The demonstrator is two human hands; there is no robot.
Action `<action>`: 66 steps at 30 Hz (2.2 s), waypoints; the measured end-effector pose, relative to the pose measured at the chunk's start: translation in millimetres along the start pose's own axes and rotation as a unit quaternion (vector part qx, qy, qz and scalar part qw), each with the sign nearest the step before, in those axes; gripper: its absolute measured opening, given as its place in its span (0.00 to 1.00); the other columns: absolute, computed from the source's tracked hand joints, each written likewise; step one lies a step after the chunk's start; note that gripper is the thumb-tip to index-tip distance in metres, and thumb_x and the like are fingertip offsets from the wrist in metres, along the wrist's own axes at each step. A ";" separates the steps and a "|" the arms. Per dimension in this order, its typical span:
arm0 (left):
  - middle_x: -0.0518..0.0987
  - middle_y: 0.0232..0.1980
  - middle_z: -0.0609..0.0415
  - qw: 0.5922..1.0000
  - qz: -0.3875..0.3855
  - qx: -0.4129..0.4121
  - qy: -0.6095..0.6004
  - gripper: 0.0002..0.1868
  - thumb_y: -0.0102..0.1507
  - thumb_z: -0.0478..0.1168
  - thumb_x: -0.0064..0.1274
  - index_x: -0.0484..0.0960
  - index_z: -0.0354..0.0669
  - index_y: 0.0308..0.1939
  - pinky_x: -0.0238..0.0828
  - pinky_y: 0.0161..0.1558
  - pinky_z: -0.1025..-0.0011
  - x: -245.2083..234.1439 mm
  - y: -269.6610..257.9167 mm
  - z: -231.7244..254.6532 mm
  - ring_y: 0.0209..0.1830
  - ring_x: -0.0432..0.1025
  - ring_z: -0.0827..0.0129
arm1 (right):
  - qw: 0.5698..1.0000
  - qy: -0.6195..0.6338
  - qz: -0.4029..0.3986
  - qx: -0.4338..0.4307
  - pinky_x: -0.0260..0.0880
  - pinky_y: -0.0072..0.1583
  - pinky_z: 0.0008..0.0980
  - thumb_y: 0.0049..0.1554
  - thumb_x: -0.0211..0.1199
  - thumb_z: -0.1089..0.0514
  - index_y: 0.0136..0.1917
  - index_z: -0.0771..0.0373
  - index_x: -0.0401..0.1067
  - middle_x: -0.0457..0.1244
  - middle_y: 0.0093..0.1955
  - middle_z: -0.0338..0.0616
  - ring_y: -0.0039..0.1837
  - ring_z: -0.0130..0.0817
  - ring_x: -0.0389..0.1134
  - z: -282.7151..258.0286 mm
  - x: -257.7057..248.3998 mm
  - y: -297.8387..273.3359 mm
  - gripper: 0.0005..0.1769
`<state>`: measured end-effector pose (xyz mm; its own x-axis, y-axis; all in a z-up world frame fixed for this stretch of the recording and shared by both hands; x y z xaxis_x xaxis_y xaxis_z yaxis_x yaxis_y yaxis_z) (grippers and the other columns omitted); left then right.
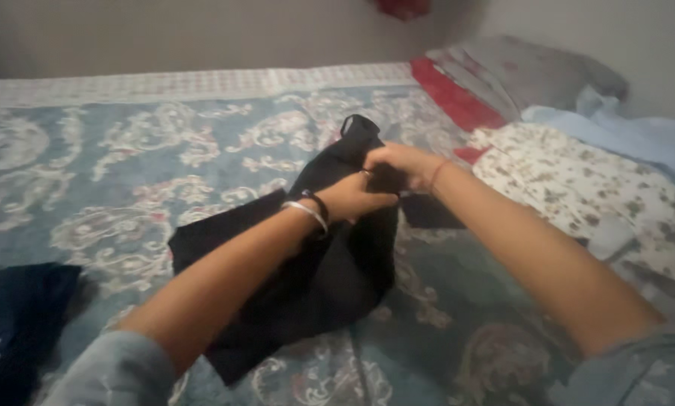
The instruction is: The person folds a black and white tie-dye garment and a pair of dark blue athletic pants on a bed, smoothing the fabric with their hands before placing them in a stack.
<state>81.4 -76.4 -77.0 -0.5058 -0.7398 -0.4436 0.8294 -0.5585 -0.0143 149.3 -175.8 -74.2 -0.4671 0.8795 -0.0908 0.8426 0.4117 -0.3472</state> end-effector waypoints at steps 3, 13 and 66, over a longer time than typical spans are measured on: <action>0.80 0.42 0.45 0.994 -0.039 -0.043 -0.091 0.43 0.64 0.56 0.56 0.56 0.37 0.75 0.77 0.29 0.70 34.2 24.1 -18.1 0.29 0.76 0.66 | 0.997 0.049 0.019 0.049 0.68 0.43 0.32 0.49 0.64 0.58 0.39 0.61 0.72 0.65 0.38 0.40 0.41 0.33 0.67 72.4 -71.7 7.1 0.05; 0.85 0.44 0.46 0.991 -0.064 -0.092 -0.069 0.38 0.64 0.47 0.54 0.59 0.40 0.74 0.80 0.33 0.65 44.3 70.1 -157.7 0.34 0.80 0.62 | 0.957 -0.050 0.220 0.183 0.66 0.44 0.35 0.44 0.67 0.60 0.40 0.62 0.75 0.67 0.40 0.41 0.43 0.31 0.67 267.9 -336.9 -91.1 0.09; 0.76 0.58 0.48 0.871 0.302 0.053 0.383 0.18 0.61 0.35 0.53 0.79 0.52 0.56 0.62 0.59 0.45 -57.6 103.6 -188.5 0.63 0.68 0.49 | 0.805 -0.362 0.463 -0.077 0.65 0.64 0.47 0.56 0.72 0.47 0.70 0.70 0.60 0.63 0.65 0.63 0.65 0.53 0.66 249.0 -355.9 -40.4 0.39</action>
<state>241.2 -20.9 -221.9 0.3551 -0.4652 -0.8109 0.8427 -0.2161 0.4930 214.8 -564.9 -260.2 0.3936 0.4797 -0.7843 0.9169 -0.2661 0.2974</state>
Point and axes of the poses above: each hand's wrist, its own y-axis towards the middle knuckle, its own x-axis out of the palm, z = x × y, the point moved 8 cm from there along y, towards the middle knuckle
